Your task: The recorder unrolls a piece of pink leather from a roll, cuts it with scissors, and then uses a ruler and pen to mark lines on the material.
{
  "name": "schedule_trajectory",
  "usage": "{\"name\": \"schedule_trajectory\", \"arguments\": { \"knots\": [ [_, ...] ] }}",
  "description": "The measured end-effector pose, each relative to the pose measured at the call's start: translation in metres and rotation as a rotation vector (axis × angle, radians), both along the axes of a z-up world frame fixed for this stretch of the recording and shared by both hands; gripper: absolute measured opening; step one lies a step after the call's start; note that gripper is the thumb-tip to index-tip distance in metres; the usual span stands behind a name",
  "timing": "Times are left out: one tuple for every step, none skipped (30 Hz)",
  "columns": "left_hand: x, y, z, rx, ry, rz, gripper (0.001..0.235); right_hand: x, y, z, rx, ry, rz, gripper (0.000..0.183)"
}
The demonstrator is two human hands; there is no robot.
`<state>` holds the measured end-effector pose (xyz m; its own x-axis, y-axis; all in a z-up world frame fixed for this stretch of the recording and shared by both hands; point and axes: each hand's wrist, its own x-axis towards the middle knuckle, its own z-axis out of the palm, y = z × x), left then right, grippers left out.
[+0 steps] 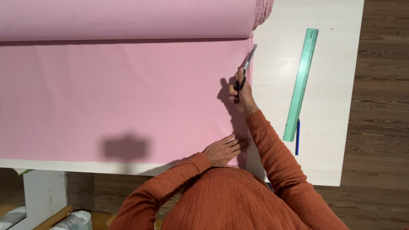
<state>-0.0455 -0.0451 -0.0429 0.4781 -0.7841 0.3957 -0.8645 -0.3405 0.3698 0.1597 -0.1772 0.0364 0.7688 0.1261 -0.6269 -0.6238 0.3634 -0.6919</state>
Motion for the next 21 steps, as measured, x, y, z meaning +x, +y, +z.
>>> {"name": "schedule_trajectory", "arguments": {
  "knots": [
    [-0.001, -0.001, -0.003, 0.002, -0.004, -0.001, 0.074, 0.002, 0.0, 0.004, 0.002, -0.004, -0.001, 0.083],
    [-0.002, -0.002, -0.006, -0.007, -0.002, -0.005, 0.074, 0.004, -0.001, 0.008, 0.016, 0.002, -0.014, 0.075],
    [-0.003, -0.004, -0.009, -0.015, 0.0, -0.008, 0.074, 0.006, -0.002, 0.012, 0.03, 0.008, -0.028, 0.068],
    [-0.002, -0.003, -0.006, -0.013, -0.002, -0.006, 0.074, 0.011, -0.004, 0.008, 0.032, 0.006, -0.025, 0.068],
    [-0.001, -0.002, -0.003, 0.018, 0.001, -0.009, 0.075, 0.015, -0.006, 0.004, 0.016, 0.003, -0.036, 0.067],
    [-0.001, -0.002, 0.0, 0.047, 0.006, -0.015, 0.076, 0.018, -0.01, 0.0, -0.002, 0.002, -0.051, 0.066],
    [-0.002, -0.002, 0.007, 0.047, 0.006, -0.016, 0.076, 0.016, -0.014, 0.0, -0.002, 0.001, -0.052, 0.066],
    [0.0, -0.002, 0.011, 0.051, -0.004, 0.011, 0.078, 0.016, -0.018, -0.002, 0.039, -0.032, -0.068, 0.063],
    [0.002, -0.002, 0.016, 0.055, -0.013, 0.038, 0.08, 0.017, -0.021, -0.003, 0.079, -0.065, -0.083, 0.059],
    [0.007, -0.006, 0.023, 0.054, -0.013, 0.038, 0.08, 0.011, -0.028, 0.007, 0.078, -0.065, -0.083, 0.059],
    [0.013, -0.01, 0.029, 0.002, 0.03, 0.05, 0.076, 0.006, -0.036, 0.017, 0.117, -0.114, -0.056, 0.054],
    [0.021, -0.013, 0.036, -0.051, 0.071, 0.056, 0.071, 0.001, -0.044, 0.026, 0.155, -0.164, -0.035, 0.051],
    [0.032, -0.015, 0.048, -0.051, 0.069, 0.049, 0.071, -0.008, -0.057, 0.027, 0.153, -0.167, -0.041, 0.051],
    [0.045, -0.018, 0.059, -0.056, 0.095, 0.083, 0.07, -0.016, -0.072, 0.027, 0.162, -0.196, -0.039, 0.046],
    [0.058, -0.021, 0.07, -0.059, 0.12, 0.117, 0.07, -0.025, -0.087, 0.027, 0.171, -0.225, -0.036, 0.041],
    [0.07, -0.023, 0.059, -0.063, 0.122, 0.111, 0.07, -0.033, -0.103, 0.03, 0.166, -0.225, -0.041, 0.041],
    [0.083, -0.027, 0.048, 0.018, 0.075, 0.135, 0.076, -0.041, -0.12, 0.034, 0.078, -0.254, 0.012, 0.035],
    [0.098, -0.033, 0.036, 0.099, 0.026, 0.158, 0.083, -0.047, -0.139, 0.037, -0.009, -0.284, 0.065, 0.032],
    [0.109, -0.037, 0.031, 0.095, 0.025, 0.152, 0.083, -0.058, -0.156, 0.034, -0.014, -0.284, 0.061, 0.032],
    [0.122, -0.043, 0.026, 0.02, -0.009, 0.108, 0.065, -0.067, -0.173, 0.031, -0.163, -0.285, 0.018, 0.028],
    [0.136, -0.049, 0.02, -0.054, -0.043, 0.064, 0.047, -0.076, -0.191, 0.027, -0.312, -0.284, -0.024, 0.025]
  ]
}}
